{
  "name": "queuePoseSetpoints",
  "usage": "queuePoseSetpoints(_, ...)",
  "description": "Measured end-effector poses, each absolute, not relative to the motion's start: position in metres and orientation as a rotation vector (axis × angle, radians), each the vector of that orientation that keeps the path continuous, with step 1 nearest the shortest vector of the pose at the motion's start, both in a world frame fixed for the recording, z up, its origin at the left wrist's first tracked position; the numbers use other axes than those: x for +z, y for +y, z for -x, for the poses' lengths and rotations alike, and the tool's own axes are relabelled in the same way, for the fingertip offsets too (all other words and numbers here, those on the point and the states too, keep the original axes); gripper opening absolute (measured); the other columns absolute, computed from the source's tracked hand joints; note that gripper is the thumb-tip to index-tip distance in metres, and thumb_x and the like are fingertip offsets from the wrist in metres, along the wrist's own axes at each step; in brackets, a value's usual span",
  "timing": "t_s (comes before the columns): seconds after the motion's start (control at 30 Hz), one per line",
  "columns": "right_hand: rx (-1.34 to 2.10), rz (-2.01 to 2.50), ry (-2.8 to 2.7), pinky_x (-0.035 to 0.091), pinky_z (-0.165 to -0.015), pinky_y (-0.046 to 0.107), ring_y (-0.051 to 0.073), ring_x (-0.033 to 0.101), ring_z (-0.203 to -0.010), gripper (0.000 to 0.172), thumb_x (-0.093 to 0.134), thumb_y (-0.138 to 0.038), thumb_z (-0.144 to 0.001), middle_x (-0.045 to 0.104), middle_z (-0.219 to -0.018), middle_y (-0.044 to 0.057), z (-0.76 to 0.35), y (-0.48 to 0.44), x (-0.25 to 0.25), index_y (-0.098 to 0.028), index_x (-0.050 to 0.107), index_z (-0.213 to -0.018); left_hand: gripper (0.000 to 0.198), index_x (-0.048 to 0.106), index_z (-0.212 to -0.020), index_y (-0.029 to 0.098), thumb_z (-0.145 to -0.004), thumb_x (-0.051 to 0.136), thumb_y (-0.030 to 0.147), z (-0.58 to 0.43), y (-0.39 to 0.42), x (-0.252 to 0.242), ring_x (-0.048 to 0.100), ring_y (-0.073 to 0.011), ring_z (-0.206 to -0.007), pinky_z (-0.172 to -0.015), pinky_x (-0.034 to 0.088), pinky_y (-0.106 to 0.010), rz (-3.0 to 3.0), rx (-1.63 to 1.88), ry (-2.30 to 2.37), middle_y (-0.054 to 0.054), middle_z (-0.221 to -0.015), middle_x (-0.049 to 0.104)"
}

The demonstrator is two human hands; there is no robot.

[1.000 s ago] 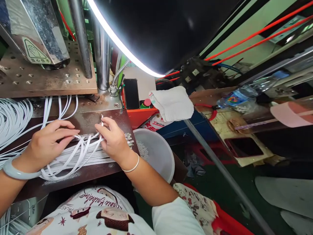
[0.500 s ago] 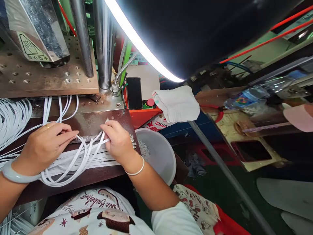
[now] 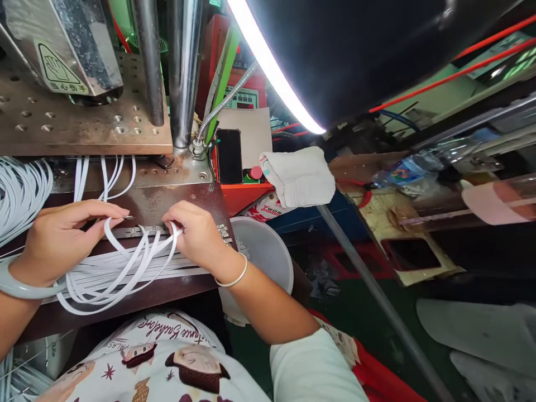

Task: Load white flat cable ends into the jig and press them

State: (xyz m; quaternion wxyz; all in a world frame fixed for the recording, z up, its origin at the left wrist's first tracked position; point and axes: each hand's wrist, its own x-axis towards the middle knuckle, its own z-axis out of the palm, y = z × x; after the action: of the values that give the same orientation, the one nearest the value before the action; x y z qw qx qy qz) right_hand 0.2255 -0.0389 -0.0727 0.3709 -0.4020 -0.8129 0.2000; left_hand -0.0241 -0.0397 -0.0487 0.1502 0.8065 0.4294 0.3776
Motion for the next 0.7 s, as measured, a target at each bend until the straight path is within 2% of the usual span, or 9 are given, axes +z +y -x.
queuePoseSetpoints(0.13,0.419,1.037,-2.194,0.051,-0.073,0.03,0.017,0.063,-0.075,0.019,0.056,-0.009,-0.092,0.072,-0.08,0.006,-0.227,-0.041,-0.075,-0.018,0.071,-0.082,0.02,0.072,-0.094,0.025,-0.095,0.054,0.015,0.024,-0.038,-0.053,0.073,-0.0152,-0.082,-0.08,0.058,-0.027,-2.35,1.053,1.114,0.002,-0.093,0.078)
queuePoseSetpoints(0.3,0.07,1.049,-2.433,0.044,-0.072,0.036,0.022,0.053,-0.076,0.029,0.047,-0.007,-0.095,0.068,-0.081,0.01,-0.224,-0.05,-0.073,-0.017,0.07,-0.081,0.022,0.073,-0.089,0.022,-0.093,0.052,0.019,0.025,-0.031,-0.066,0.071,-0.0172,-0.076,-0.073,0.056,-0.028,-2.391,0.944,1.174,-0.001,-0.086,0.076)
queuePoseSetpoints(0.43,-0.029,0.966,-2.446,0.041,-0.069,0.036,0.022,0.048,-0.074,0.028,0.047,-0.007,-0.095,0.065,-0.078,0.01,-0.221,-0.054,-0.08,-0.016,0.069,-0.08,0.017,0.074,-0.091,0.022,-0.094,0.058,0.019,0.023,-0.035,-0.066,0.072,-0.0149,-0.077,-0.076,0.056,-0.024,-2.303,0.984,1.171,0.001,-0.088,0.078)
queuePoseSetpoints(0.6,0.088,0.933,-2.424,0.044,-0.072,0.035,0.021,0.052,-0.078,0.021,0.048,-0.007,-0.092,0.067,-0.085,0.011,-0.231,-0.05,-0.077,-0.015,0.067,-0.09,0.018,0.072,-0.093,0.018,-0.094,0.055,0.013,0.023,-0.038,-0.065,0.073,-0.0144,-0.076,-0.071,0.056,-0.023,-2.461,0.971,1.047,0.0,-0.088,0.077)
queuePoseSetpoints(0.7,0.376,0.961,-2.429,0.045,-0.068,0.03,0.018,0.055,-0.073,0.011,0.054,-0.013,-0.092,0.065,-0.083,0.007,-0.255,-0.048,-0.052,-0.015,0.062,-0.099,0.022,0.071,-0.095,0.015,-0.095,0.05,0.008,0.021,-0.039,-0.064,0.073,-0.0156,-0.076,-0.069,0.056,-0.025,-2.622,0.962,0.974,-0.004,-0.089,0.077)
